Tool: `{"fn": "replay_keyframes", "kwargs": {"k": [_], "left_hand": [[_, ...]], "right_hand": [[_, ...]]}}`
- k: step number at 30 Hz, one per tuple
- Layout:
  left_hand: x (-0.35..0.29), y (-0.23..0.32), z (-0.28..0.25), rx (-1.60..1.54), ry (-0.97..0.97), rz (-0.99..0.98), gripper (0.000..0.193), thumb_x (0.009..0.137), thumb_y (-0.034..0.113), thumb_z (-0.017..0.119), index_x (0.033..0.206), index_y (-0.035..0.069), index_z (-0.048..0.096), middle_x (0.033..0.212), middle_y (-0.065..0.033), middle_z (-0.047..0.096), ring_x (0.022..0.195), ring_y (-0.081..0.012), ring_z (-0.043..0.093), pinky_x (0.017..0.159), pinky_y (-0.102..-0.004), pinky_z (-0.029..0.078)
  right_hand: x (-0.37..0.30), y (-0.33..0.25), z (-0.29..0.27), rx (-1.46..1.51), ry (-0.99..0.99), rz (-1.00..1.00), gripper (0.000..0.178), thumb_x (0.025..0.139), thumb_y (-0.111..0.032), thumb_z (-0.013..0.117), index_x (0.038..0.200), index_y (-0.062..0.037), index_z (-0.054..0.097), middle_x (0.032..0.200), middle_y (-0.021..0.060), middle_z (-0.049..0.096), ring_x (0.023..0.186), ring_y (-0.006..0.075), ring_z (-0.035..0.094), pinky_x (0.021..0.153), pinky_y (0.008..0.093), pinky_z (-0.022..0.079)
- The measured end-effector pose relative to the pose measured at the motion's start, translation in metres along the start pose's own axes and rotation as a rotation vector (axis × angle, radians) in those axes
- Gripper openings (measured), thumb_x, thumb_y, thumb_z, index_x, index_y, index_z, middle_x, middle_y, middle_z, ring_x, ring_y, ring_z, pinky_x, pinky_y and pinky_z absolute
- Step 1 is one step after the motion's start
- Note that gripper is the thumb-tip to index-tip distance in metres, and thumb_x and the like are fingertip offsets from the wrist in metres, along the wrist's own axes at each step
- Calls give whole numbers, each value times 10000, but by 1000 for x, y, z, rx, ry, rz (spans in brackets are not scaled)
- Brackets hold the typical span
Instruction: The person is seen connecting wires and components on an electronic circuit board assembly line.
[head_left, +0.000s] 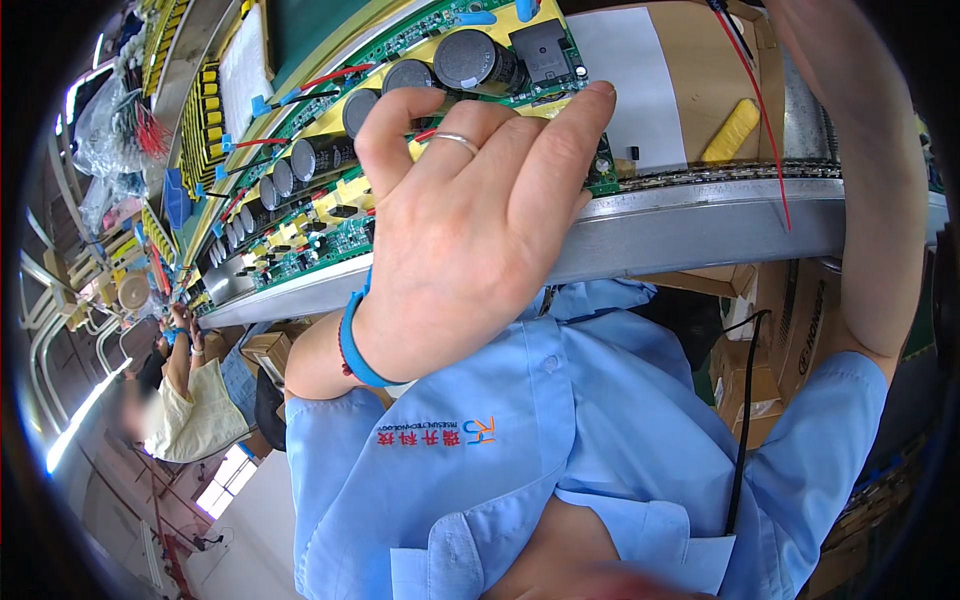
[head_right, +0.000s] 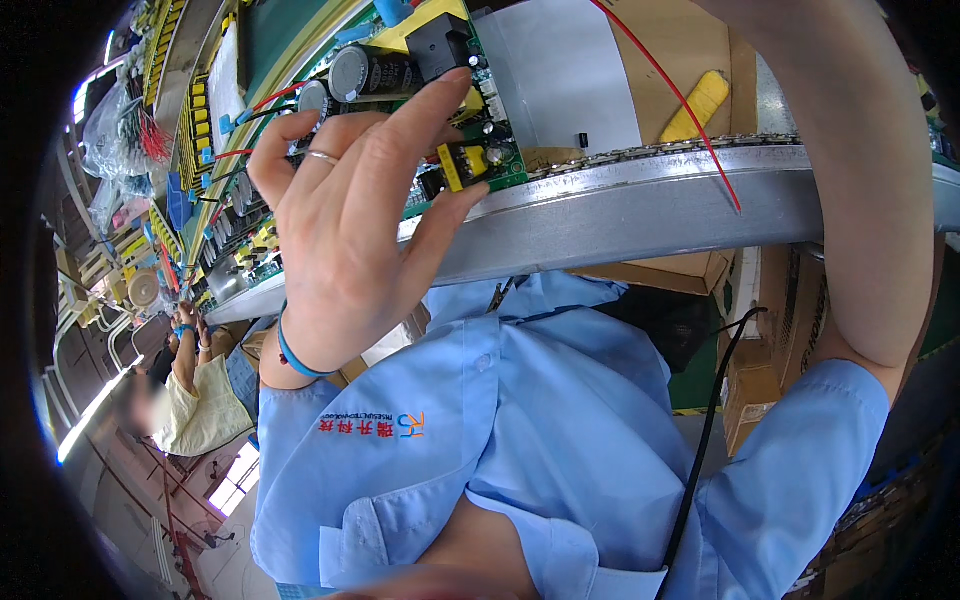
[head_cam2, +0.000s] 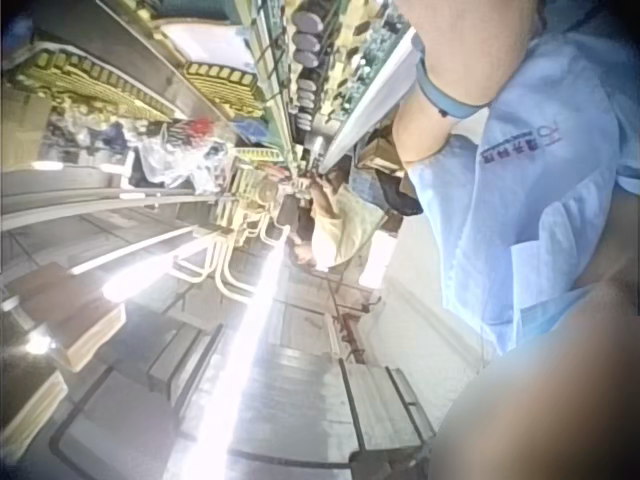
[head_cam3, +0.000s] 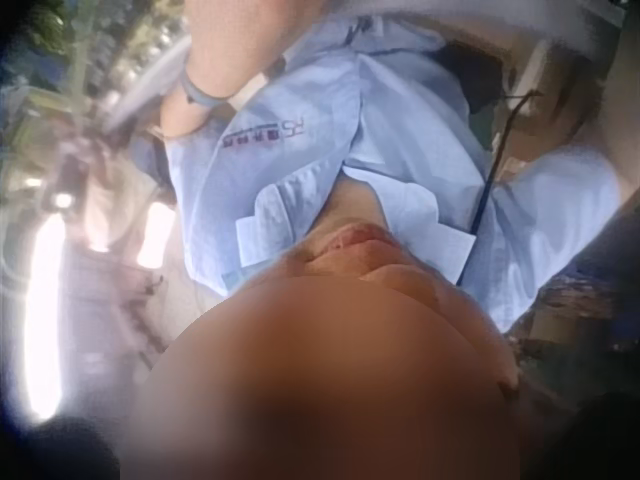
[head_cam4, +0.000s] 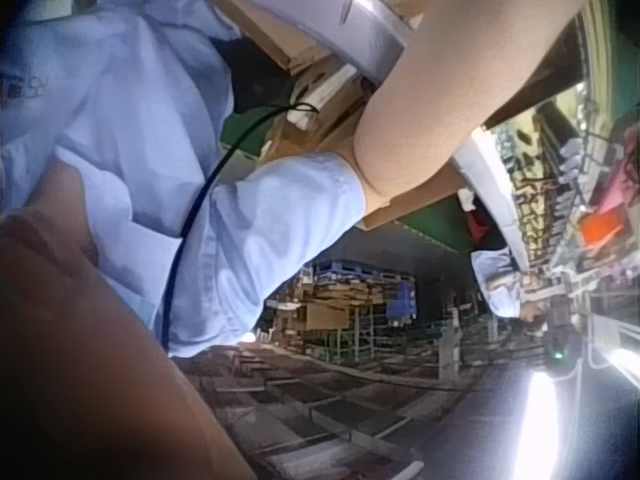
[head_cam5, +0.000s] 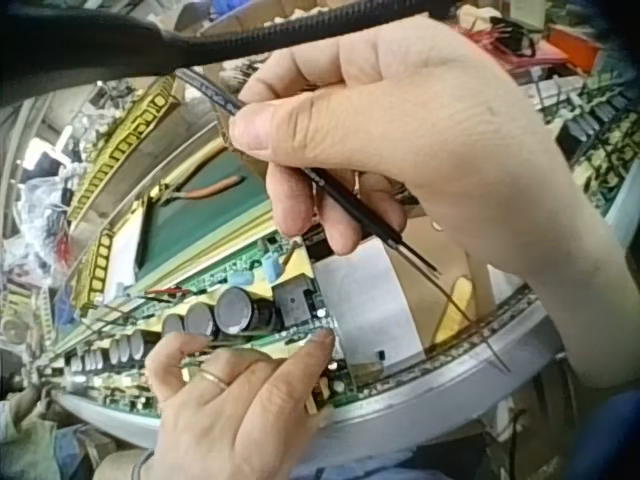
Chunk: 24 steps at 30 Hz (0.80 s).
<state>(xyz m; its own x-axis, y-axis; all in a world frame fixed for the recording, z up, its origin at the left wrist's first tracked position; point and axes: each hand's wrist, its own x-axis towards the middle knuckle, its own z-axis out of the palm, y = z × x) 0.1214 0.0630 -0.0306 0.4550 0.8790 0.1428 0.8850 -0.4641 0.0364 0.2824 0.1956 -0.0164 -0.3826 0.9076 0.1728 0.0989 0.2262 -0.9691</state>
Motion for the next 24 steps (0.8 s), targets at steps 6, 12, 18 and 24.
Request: {"fn": "replay_keyframes", "kwargs": {"k": [6,12,18,24], "left_hand": [[-6,5,-5,79,39,-51,573,683,226,791,1224,121,631,841,10,650,839,-163,599,936,-385,327],[-4,-21,-19,-434,64,-152,359,784,194,756,1103,49,679,925,-40,687,832,-152,617,849,-313,425],[-9,-18,-5,-1754,-9,-432,170,897,127,682,968,-23,646,1067,-175,682,898,-228,691,687,-263,520],[-20,-14,-12,-1899,-10,-406,210,819,141,775,850,12,612,987,-136,688,864,-171,673,722,-262,513]], "right_hand": [[-1,0,4,-32,-56,-56,253,944,-280,591,947,-28,607,670,40,613,480,43,514,435,164,398],[-15,-26,4,239,-232,176,301,869,-255,719,966,7,607,733,60,645,549,51,564,447,160,430],[-14,-44,33,-539,-273,92,298,878,-248,709,984,17,624,782,80,673,559,38,551,469,158,426],[-27,-44,30,312,-277,160,226,906,-193,669,990,15,636,802,96,685,574,50,563,497,158,433]]}}
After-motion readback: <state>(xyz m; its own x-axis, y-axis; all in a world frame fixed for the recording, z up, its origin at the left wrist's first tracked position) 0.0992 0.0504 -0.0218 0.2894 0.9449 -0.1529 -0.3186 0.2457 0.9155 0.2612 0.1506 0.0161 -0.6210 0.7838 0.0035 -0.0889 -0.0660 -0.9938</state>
